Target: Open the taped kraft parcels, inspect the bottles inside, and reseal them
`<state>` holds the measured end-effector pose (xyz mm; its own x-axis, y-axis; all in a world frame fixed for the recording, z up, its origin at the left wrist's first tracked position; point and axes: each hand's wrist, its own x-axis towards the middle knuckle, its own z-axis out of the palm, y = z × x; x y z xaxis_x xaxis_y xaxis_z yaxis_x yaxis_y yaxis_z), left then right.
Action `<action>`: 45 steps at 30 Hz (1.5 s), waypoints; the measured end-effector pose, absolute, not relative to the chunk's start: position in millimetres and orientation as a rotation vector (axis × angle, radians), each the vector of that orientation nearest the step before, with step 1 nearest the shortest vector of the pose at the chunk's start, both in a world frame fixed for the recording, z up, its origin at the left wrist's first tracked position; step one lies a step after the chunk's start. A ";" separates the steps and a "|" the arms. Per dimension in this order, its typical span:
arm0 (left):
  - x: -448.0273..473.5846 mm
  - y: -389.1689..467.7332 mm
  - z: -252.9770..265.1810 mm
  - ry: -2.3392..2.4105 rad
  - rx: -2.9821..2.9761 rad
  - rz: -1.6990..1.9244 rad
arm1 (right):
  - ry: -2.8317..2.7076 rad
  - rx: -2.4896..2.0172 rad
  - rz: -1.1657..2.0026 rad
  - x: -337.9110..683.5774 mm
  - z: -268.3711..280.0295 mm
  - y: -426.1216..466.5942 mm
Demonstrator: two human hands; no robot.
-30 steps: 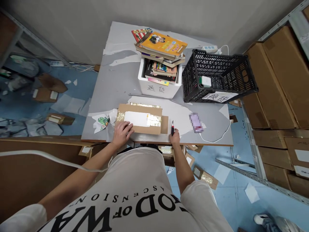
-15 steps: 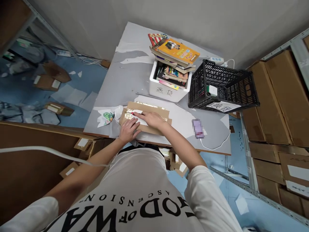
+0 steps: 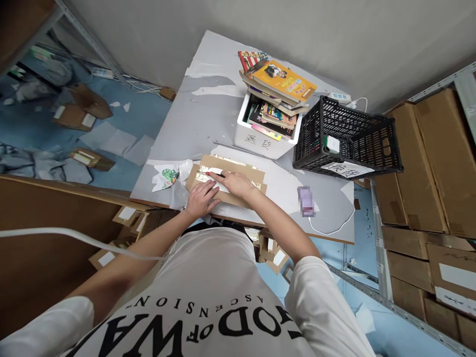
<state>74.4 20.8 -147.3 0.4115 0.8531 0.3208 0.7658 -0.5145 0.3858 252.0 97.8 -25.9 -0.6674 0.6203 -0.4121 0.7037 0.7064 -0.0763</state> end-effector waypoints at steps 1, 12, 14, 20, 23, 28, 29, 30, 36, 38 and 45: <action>74.4 20.9 -147.8 1.439 2.490 0.739 | 2.567 1.023 -0.334 253.0 -26.6 97.8; 74.4 21.9 -143.4 1.424 2.420 0.704 | 2.533 0.993 -0.369 244.8 -20.0 101.4; 74.5 22.0 -143.2 1.428 2.422 0.684 | 2.517 0.982 -0.378 247.8 -17.2 103.9; 75.7 21.7 -142.5 1.443 2.425 0.644 | 2.410 1.036 -0.385 258.7 -12.6 103.0; 75.8 21.6 -142.5 1.450 2.437 0.639 | 2.353 1.087 -0.385 261.3 -9.5 100.3; 75.1 21.9 -144.4 1.446 2.443 0.628 | 2.216 1.161 -0.395 306.0 7.9 92.2; 75.2 22.0 -145.2 1.443 2.430 0.633 | 2.181 1.195 -0.407 322.5 12.0 88.3; 75.5 22.1 -146.1 1.440 2.415 0.641 | 2.151 1.239 -0.424 339.5 15.6 83.4; 79.3 22.7 -150.5 1.417 2.441 0.659 | 2.082 1.400 -0.368 399.4 19.6 50.8; 79.9 23.0 -150.3 1.427 2.462 0.663 | 2.115 1.418 -0.355 409.1 25.2 41.8; 81.0 22.2 -145.6 1.442 2.420 0.702 | 2.078 2.028 -0.202 476.9 31.0 -8.7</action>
<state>81.0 22.2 -145.6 0.3982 0.8735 0.2800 0.7595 -0.4851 0.4333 476.9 -8.7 31.0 -0.0153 0.9658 -0.2588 0.9975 0.0325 0.0621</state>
